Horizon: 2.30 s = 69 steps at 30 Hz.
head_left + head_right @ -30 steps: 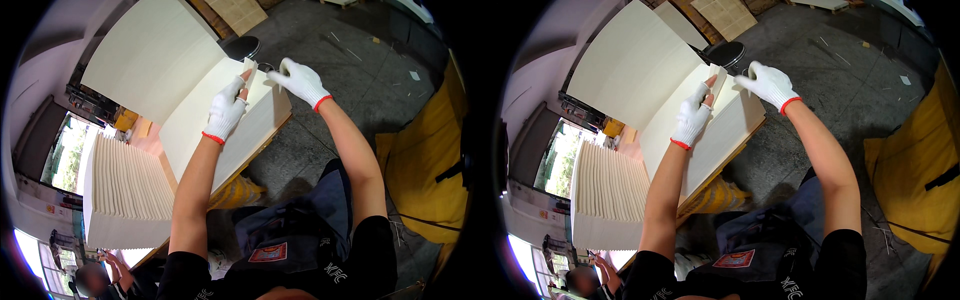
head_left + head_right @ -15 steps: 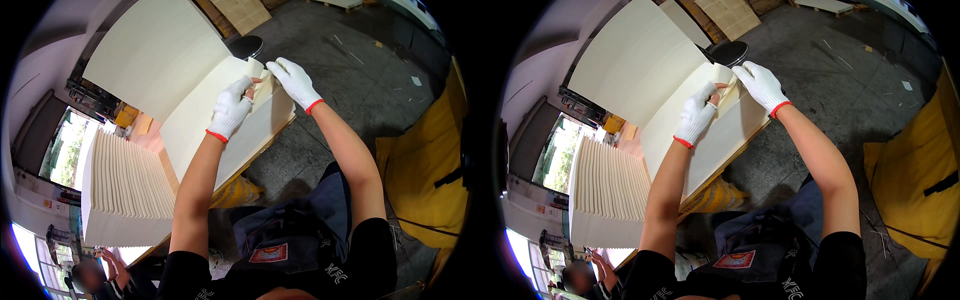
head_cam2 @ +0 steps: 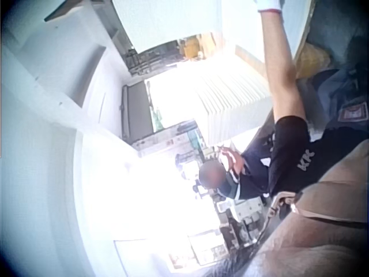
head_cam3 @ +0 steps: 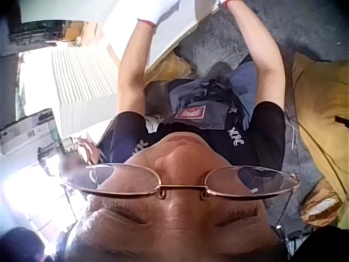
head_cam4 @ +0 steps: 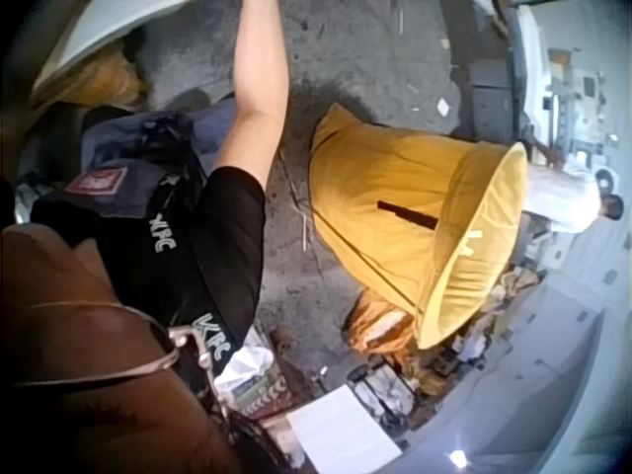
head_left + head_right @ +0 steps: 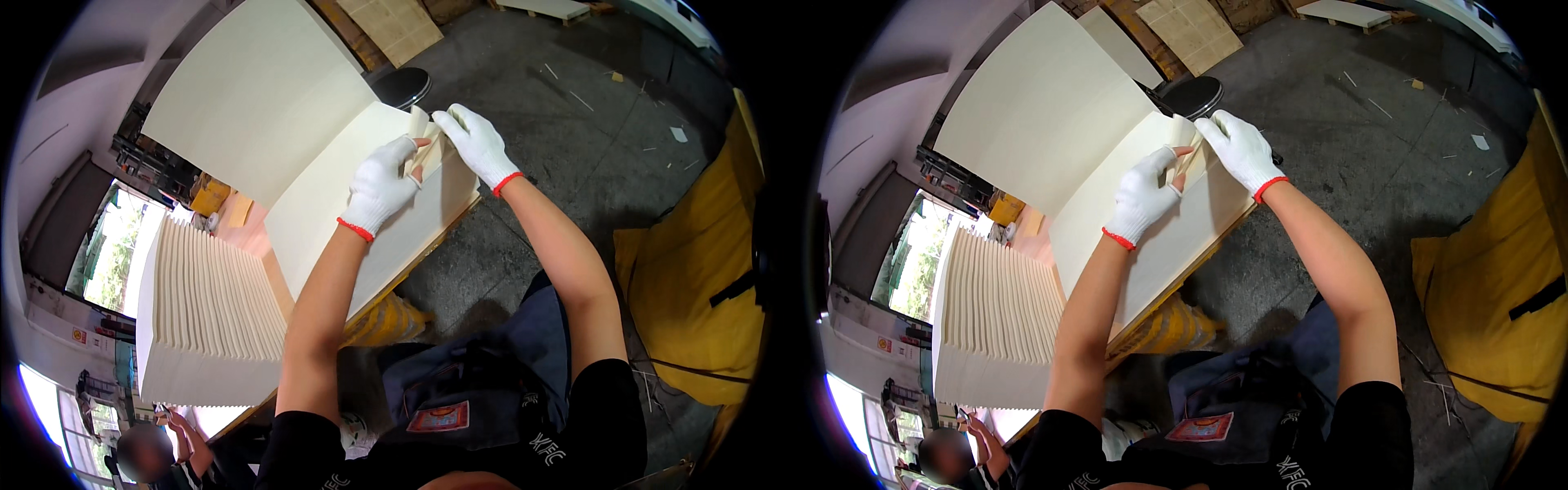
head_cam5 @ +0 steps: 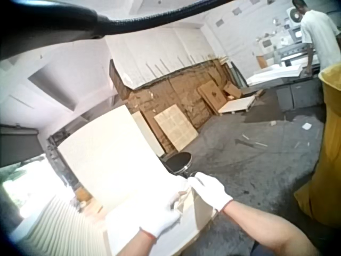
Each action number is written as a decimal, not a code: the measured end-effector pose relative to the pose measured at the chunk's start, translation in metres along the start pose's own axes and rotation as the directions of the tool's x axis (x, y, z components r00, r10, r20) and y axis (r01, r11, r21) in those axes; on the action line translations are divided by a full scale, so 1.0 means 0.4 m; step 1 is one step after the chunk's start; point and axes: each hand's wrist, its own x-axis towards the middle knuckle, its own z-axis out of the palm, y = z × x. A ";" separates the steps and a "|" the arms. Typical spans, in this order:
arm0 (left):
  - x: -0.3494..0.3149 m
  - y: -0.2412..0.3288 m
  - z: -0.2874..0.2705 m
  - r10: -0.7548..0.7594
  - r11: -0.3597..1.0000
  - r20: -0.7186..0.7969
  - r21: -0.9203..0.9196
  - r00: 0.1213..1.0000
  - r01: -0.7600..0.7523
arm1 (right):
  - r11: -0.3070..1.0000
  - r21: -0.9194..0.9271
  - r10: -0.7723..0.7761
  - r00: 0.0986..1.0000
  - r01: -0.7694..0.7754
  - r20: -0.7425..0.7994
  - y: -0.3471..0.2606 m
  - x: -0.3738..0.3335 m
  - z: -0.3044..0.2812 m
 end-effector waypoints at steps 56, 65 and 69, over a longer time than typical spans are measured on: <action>-0.550 0.185 -0.671 0.149 0.908 -0.737 0.366 0.659 0.204 | 0.749 0.506 -0.414 0.898 0.428 -0.147 -0.637 -0.189 0.070; -0.963 0.031 -1.001 -0.335 0.880 -0.661 -0.474 0.672 -0.028 | 0.441 0.863 -0.549 0.835 0.247 0.042 -0.964 -0.138 0.355; -1.064 -0.071 -1.091 -0.275 0.941 -0.812 -0.338 0.514 -0.031 | 0.448 0.890 -0.601 0.765 0.082 0.232 -1.108 -0.184 0.513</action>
